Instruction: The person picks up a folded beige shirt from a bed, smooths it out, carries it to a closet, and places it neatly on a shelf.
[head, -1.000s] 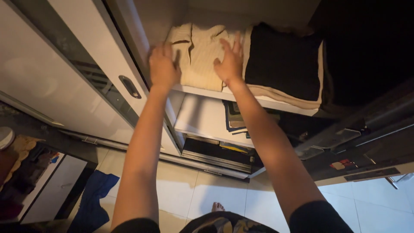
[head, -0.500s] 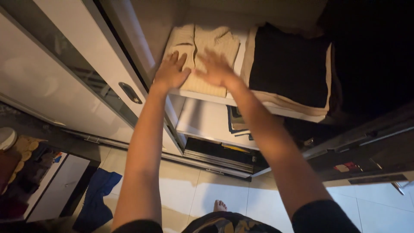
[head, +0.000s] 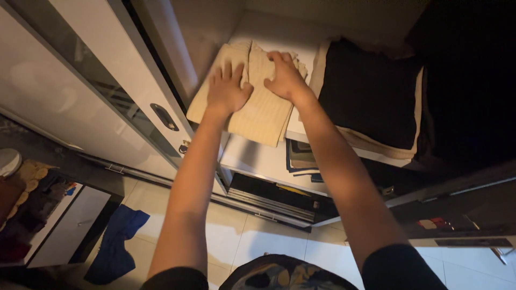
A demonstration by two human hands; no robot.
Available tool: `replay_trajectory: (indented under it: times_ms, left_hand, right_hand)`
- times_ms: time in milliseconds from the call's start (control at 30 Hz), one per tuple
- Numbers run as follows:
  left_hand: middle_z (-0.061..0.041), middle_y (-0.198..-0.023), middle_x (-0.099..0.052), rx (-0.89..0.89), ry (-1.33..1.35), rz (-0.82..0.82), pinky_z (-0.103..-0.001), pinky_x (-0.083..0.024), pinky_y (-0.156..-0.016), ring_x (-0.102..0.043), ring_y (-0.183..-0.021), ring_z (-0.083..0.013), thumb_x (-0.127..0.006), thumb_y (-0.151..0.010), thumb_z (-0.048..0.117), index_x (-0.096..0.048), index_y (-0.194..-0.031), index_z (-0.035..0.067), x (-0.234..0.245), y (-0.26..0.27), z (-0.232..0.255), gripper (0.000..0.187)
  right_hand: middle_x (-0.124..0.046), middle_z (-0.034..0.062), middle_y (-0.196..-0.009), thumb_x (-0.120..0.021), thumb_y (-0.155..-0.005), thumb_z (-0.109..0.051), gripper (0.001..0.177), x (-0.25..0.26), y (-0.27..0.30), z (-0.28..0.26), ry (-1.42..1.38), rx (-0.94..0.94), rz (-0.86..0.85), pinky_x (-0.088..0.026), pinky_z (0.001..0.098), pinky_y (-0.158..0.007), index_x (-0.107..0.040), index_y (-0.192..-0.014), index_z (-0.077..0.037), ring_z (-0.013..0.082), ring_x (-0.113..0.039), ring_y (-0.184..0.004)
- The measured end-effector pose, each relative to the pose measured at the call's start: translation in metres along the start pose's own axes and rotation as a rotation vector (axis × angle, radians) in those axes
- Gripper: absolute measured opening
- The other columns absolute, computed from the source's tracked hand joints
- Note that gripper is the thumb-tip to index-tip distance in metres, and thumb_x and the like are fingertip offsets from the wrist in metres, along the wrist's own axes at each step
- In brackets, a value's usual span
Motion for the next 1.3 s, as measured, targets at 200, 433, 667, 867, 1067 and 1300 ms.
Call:
replay_trajectory:
  times_ms: [200,433,667,867,1067,1300]
  left_hand:
    - [-0.009,-0.173,0.001,0.100,-0.004,-0.229,-0.047,-0.006,-0.127,0.001,-0.158,-0.0368,-0.025,-0.092,0.053,-0.009,-0.166,0.017,0.022,0.026,-0.007,0.083]
    - [-0.021,-0.141,-0.056,-0.052,-0.169,-0.001,-0.051,-0.038,-0.112,-0.046,-0.136,-0.0434,-0.073,-0.082,0.056,-0.052,-0.140,0.003,0.020,-0.009,0.013,0.081]
    - [0.002,-0.119,-0.068,-0.267,0.398,0.273,-0.039,-0.034,-0.105,-0.053,-0.120,-0.0239,-0.075,-0.083,0.043,-0.065,-0.130,0.025,-0.020,-0.037,0.015,0.051]
    - [0.003,-0.084,-0.060,-0.407,0.618,0.373,-0.031,-0.034,-0.099,-0.053,-0.102,-0.0181,-0.072,-0.076,0.012,-0.067,-0.117,0.028,-0.024,-0.032,0.003,0.044]
    - [0.003,-0.087,-0.058,-0.602,0.531,0.502,-0.033,-0.036,-0.095,-0.052,-0.100,-0.0192,-0.070,-0.075,0.001,-0.073,-0.084,0.024,-0.029,-0.032,0.005,0.025]
    - [0.002,-0.084,-0.055,-0.714,0.502,0.582,-0.036,-0.043,-0.088,-0.056,-0.091,-0.0215,-0.071,-0.072,0.003,-0.071,-0.068,0.023,-0.032,-0.031,0.004,0.020]
  right_hand:
    - [-0.020,0.0153,-0.164,-0.079,-0.082,-0.019,0.106,0.045,0.051,-0.069,-0.211,-0.054,-0.220,-0.065,0.0321,-0.059,-0.011,-0.163,-0.018,0.0312,-0.054,-0.124]
    - [-0.029,0.0187,-0.157,-0.091,-0.071,-0.047,0.120,0.039,0.044,-0.051,0.074,-0.100,-0.128,-0.044,0.0489,-0.101,-0.021,-0.161,-0.008,0.0453,-0.049,-0.130]
    - [-0.045,0.0168,-0.137,-0.081,-0.077,-0.033,0.083,0.036,0.042,-0.043,-0.020,-0.037,-0.039,-0.045,0.0593,-0.112,-0.048,-0.149,-0.008,0.0487,-0.055,-0.130]
    - [-0.059,0.0115,-0.115,-0.076,-0.083,-0.020,0.042,0.047,0.037,-0.029,0.184,0.098,0.035,-0.051,0.0595,-0.095,-0.063,-0.122,-0.013,0.0432,-0.064,-0.114]
    - [-0.068,0.0047,-0.092,-0.069,-0.084,-0.025,0.014,0.017,0.028,-0.007,0.299,0.042,0.229,-0.057,0.0540,-0.079,-0.064,-0.094,-0.018,0.0355,-0.073,-0.095]
    - [-0.065,0.0112,-0.106,-0.065,-0.084,-0.006,0.028,0.011,0.024,-0.016,0.256,-0.056,0.331,-0.057,0.0573,-0.087,-0.060,-0.112,-0.011,0.0379,-0.068,-0.106]
Point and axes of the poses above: each hand's wrist, its own y-axis away from the middle knuckle, its own x-axis out of the back of the hand, z = x × y, the point moved 1 cm from there along -y, towards the middle knuckle
